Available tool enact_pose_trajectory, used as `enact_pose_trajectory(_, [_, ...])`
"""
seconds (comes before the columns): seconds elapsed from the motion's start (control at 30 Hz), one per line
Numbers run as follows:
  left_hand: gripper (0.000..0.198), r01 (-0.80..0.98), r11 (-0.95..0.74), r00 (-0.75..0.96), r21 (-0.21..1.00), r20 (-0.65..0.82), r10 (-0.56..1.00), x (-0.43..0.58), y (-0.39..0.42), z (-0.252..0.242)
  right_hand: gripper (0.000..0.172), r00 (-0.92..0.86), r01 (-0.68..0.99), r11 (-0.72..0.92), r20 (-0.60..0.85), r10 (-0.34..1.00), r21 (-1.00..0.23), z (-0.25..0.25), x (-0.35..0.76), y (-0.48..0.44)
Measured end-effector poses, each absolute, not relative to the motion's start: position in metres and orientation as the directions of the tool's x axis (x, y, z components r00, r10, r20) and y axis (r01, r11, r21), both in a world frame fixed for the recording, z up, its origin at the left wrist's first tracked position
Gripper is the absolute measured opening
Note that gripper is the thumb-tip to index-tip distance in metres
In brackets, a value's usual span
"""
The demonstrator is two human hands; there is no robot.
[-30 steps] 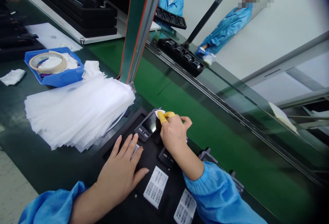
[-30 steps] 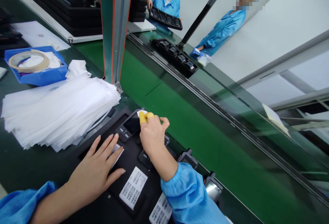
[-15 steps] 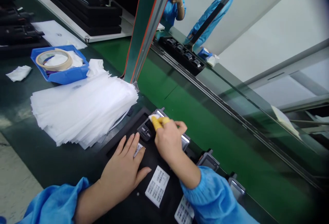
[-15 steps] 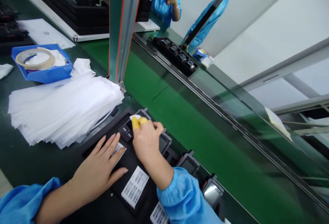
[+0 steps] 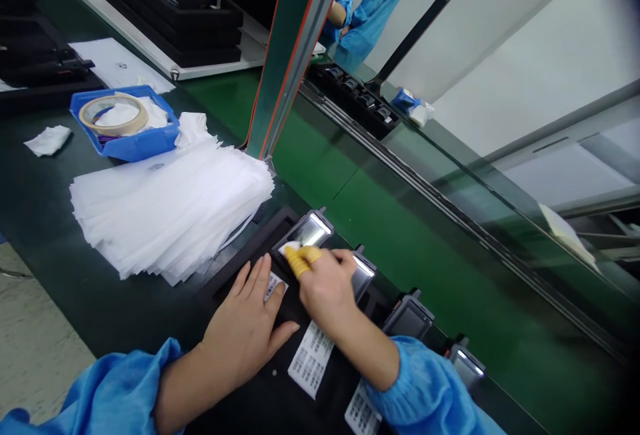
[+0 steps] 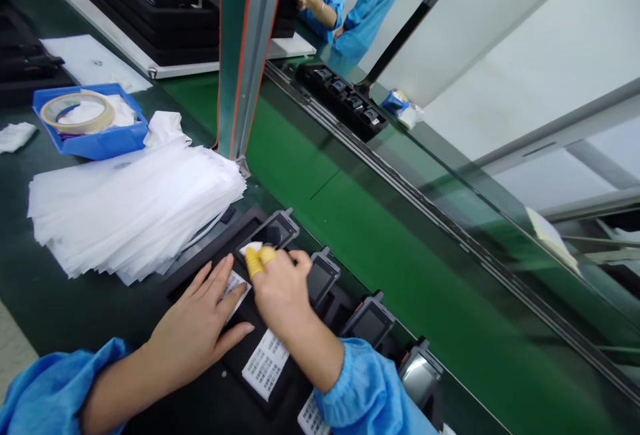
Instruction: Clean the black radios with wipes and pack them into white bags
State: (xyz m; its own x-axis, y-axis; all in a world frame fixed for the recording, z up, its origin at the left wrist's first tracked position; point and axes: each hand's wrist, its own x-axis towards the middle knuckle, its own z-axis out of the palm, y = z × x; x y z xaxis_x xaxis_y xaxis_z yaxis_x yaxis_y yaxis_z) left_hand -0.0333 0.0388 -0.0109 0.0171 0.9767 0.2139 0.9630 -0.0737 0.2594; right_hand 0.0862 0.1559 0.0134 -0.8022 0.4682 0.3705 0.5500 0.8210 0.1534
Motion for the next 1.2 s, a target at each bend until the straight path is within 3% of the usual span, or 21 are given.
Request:
enact_pose_trajectory(0.17, [0.051, 0.953, -0.06, 0.003, 0.298, 0.187, 0.982, -0.033, 0.039, -0.009, 0.032, -0.687, 0.7, 0.687, 0.448, 0.572, 0.196, 0.012, 0.103, 0.188])
enact_pose_trajectory(0.5, [0.058, 0.967, -0.124, 0.069, 0.221, 0.239, 0.969, -0.036, 0.041, -0.008, 0.03, -0.786, 0.535, 0.842, 0.408, 0.464, 0.073, -0.006, 0.104, 0.127])
enact_pose_trajectory(0.6, [0.056, 0.967, -0.128, 0.067, 0.22, 0.265, 0.962, -0.036, 0.041, -0.01, 0.034, -0.716, 0.628, 0.772, 0.462, 0.523, 0.1, 0.006, 0.108, 0.155])
enact_pose_trajectory(0.73, [0.054, 0.965, -0.117, 0.05, 0.234, 0.276, 0.96, -0.036, 0.04, -0.01, 0.034, -0.658, 0.729, 0.67, 0.415, 0.629, 0.14, 0.012, 0.108, 0.187])
enact_pose_trajectory(0.9, [0.054, 0.969, -0.129, 0.074, 0.212, 0.249, 0.966, -0.037, 0.041, -0.007, 0.033, -0.75, 0.614, 0.777, 0.412, 0.518, 0.14, 0.0, 0.1, 0.163])
enact_pose_trajectory(1.1, [0.05, 0.974, -0.136, 0.088, 0.184, 0.246, 0.965, -0.04, 0.042, -0.004, 0.027, -0.793, 0.523, 0.851, 0.342, 0.505, -0.044, 0.011, 0.102, 0.126])
enact_pose_trajectory(1.2, [0.047, 0.976, -0.131, 0.081, 0.176, 0.263, 0.962, -0.04, 0.041, -0.005, 0.029, -0.74, 0.53, 0.838, 0.41, 0.533, -0.133, 0.024, 0.127, 0.11])
